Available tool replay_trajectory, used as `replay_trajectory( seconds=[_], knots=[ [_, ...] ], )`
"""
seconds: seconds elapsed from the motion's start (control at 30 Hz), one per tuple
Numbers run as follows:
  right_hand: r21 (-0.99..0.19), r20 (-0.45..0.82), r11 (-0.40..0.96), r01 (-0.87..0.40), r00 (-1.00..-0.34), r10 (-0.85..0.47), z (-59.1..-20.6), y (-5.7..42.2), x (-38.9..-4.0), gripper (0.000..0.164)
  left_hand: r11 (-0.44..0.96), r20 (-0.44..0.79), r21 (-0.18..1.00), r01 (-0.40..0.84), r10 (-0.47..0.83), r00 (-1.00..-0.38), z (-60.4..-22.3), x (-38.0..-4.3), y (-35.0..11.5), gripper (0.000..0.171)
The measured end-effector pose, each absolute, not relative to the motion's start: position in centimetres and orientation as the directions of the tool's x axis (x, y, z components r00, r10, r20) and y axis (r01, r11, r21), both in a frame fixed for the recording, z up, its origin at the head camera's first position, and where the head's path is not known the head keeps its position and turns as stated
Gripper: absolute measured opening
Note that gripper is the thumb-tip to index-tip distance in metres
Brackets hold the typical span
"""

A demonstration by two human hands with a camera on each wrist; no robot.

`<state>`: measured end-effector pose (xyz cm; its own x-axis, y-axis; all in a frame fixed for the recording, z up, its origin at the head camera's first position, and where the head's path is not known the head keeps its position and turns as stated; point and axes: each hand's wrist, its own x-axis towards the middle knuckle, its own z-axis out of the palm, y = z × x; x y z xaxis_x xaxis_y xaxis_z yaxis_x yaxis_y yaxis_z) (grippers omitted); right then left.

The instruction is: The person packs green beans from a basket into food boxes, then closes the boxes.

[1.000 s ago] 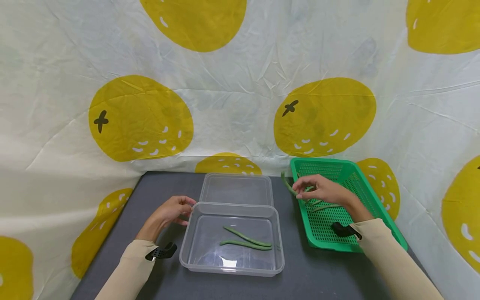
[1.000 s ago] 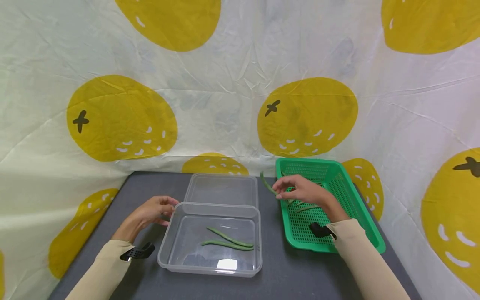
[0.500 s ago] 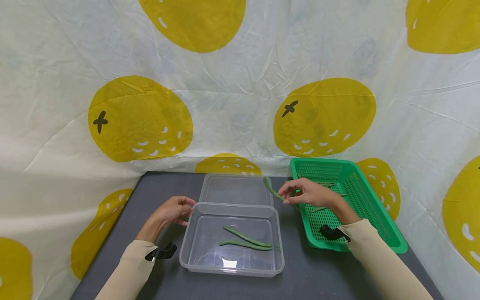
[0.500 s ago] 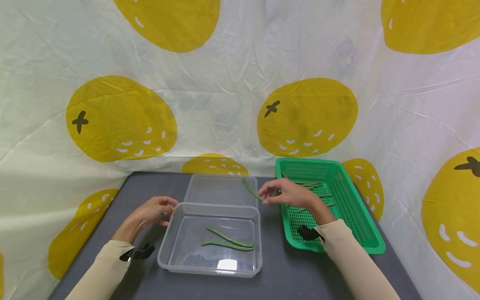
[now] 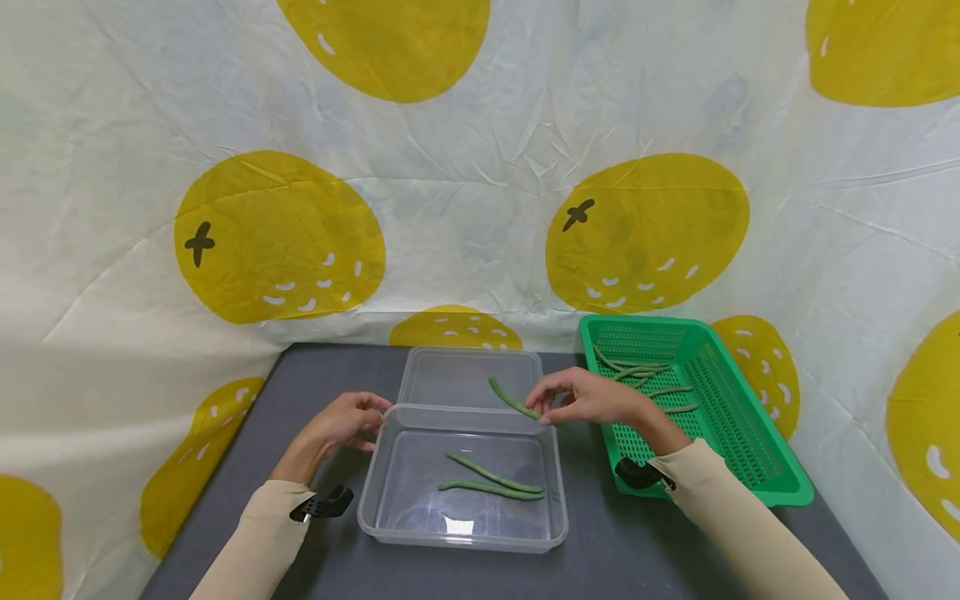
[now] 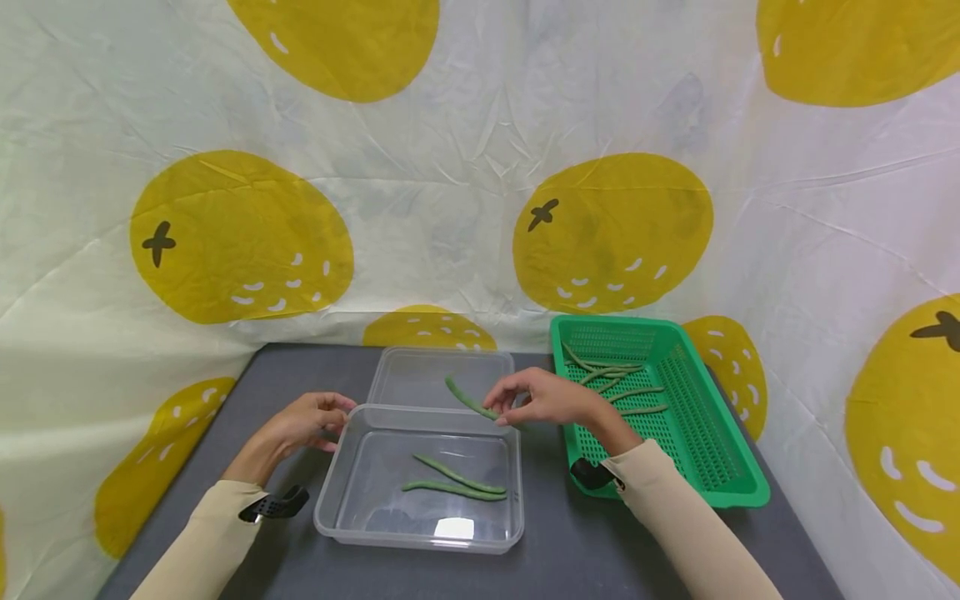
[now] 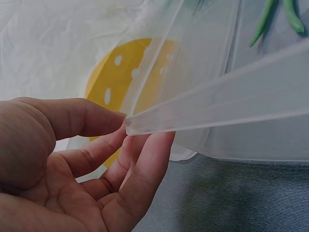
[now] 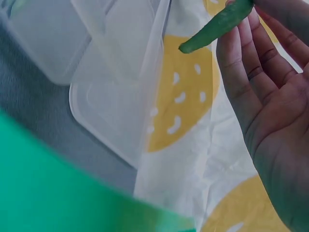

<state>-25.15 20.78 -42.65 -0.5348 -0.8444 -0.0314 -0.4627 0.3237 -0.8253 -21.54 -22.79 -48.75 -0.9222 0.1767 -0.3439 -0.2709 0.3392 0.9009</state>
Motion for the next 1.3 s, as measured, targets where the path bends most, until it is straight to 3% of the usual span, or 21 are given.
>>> replay_trajectory(
  seconds=[0.5,0.97,1.3],
  knots=[
    [-0.826,0.046,0.206,-0.525,-0.426,-0.904,-42.9,18.5,-24.7,0.031,0.346,-0.340,0.900,-0.265,0.178,-0.924,-48.7,-21.5,-22.7,0.038],
    [-0.818,-0.032,0.351,-0.455,-0.574,-0.818,-41.9,22.5,-25.0,0.027,0.352,-0.337,0.898,-0.263,0.170,-0.926,-48.8,-21.3,-22.8,0.040],
    [-0.777,-0.019,0.425,-0.465,-0.657,-0.754,-42.0,26.0,-25.5,0.025,0.356,-0.336,0.898,-0.260,0.171,-0.926,-48.5,-21.2,-22.7,0.041]
  ],
)
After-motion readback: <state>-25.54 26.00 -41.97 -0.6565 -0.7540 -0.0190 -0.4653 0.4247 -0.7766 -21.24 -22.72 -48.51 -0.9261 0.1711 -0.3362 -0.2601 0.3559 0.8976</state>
